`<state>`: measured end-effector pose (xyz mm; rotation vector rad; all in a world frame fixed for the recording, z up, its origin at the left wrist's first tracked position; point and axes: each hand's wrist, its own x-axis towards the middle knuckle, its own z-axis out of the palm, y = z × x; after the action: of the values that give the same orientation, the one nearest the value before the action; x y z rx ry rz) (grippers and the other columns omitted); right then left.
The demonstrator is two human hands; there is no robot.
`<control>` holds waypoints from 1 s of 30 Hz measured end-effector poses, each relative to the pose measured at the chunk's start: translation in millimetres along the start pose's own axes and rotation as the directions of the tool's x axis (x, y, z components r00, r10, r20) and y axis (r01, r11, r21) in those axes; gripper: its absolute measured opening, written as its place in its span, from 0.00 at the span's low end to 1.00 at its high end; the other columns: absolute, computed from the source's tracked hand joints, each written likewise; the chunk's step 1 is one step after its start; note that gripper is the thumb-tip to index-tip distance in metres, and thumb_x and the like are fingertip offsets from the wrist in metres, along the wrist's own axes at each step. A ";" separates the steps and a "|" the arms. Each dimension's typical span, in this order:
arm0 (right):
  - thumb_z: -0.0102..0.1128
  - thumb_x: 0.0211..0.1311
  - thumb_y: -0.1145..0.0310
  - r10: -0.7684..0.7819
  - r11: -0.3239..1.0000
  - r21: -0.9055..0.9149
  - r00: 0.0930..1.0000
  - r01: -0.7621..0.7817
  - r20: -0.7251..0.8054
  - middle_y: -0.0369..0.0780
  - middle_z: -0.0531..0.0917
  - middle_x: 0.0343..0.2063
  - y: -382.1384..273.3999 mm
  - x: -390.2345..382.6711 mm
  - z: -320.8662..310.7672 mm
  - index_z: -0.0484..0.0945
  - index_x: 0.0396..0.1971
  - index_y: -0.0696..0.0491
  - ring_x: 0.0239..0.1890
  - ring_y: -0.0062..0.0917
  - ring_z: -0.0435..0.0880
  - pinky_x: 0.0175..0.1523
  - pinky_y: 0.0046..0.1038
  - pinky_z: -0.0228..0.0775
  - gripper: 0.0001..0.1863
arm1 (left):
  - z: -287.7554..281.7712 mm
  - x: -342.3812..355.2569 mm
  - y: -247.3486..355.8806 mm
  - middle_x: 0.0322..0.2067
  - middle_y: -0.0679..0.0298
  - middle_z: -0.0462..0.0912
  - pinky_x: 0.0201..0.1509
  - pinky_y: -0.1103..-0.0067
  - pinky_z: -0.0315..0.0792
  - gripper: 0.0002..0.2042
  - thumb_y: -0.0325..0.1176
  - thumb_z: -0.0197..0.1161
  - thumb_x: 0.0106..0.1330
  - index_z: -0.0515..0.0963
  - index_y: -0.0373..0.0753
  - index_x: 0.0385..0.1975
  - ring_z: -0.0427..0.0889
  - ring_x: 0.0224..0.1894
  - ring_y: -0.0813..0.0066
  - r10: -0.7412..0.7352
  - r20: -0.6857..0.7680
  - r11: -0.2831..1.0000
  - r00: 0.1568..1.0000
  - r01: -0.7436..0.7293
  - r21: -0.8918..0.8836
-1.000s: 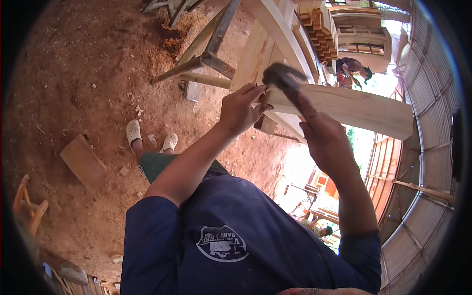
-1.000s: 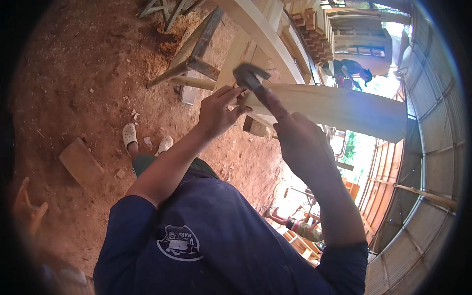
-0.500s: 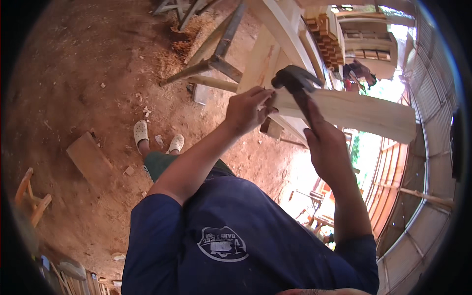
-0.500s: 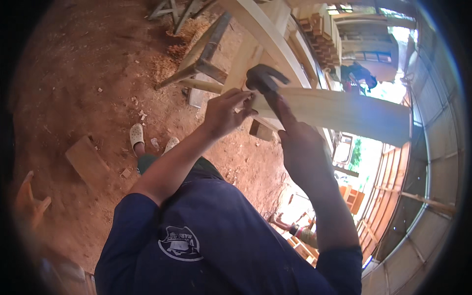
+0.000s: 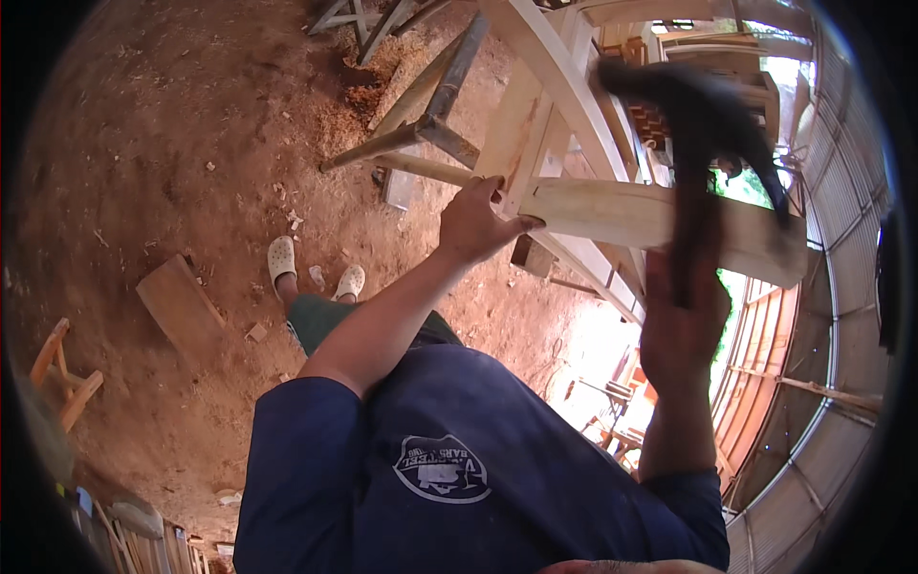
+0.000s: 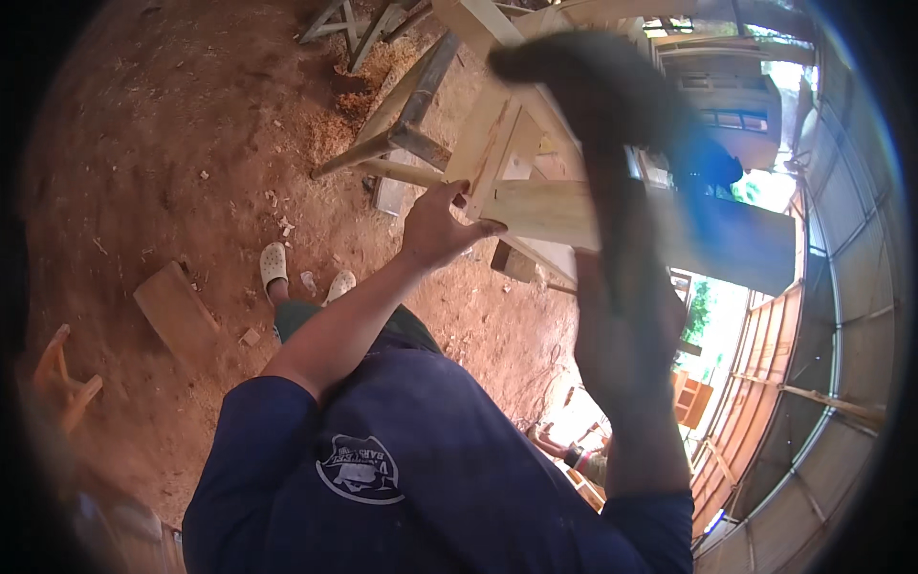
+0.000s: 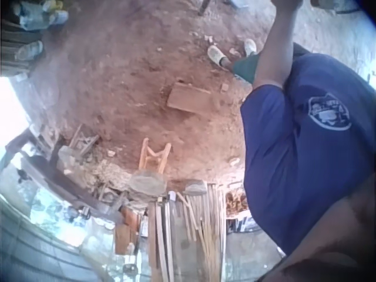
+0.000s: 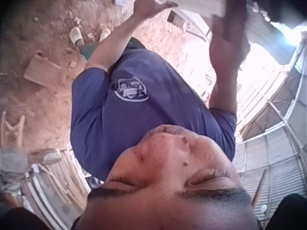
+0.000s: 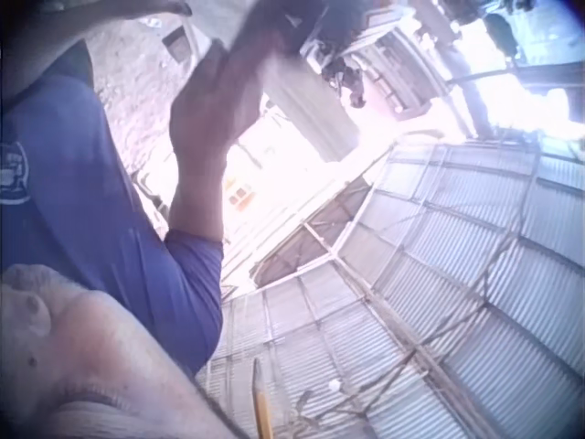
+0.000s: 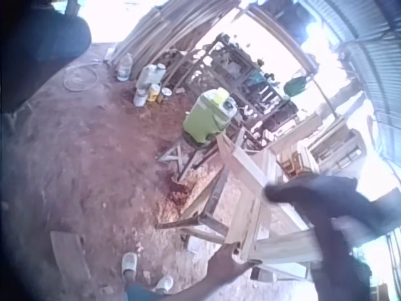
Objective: The person constructs a wooden frame by hammering a nail into a joint, checking the alignment, and then sanding the wood surfaces with a piece of sandpaper.
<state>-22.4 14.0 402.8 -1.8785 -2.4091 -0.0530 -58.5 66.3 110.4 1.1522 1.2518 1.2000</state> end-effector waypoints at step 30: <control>0.57 0.69 0.76 0.153 0.981 -0.168 0.932 -0.101 0.329 0.58 0.83 0.47 31.1 -26.5 43.9 0.60 0.77 0.47 0.47 0.52 0.84 0.56 0.44 0.73 0.37 | 1.6 -5.4 10.9 0.43 0.55 0.85 0.53 0.69 0.78 0.46 0.63 0.83 0.40 0.81 0.34 0.55 0.85 0.47 0.61 -0.113 0.151 0.991 0.982 0.121 -0.049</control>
<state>12.1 -0.4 355.9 -2.2756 -2.5487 0.1151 -56.9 61.5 121.5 1.0892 1.1490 1.0382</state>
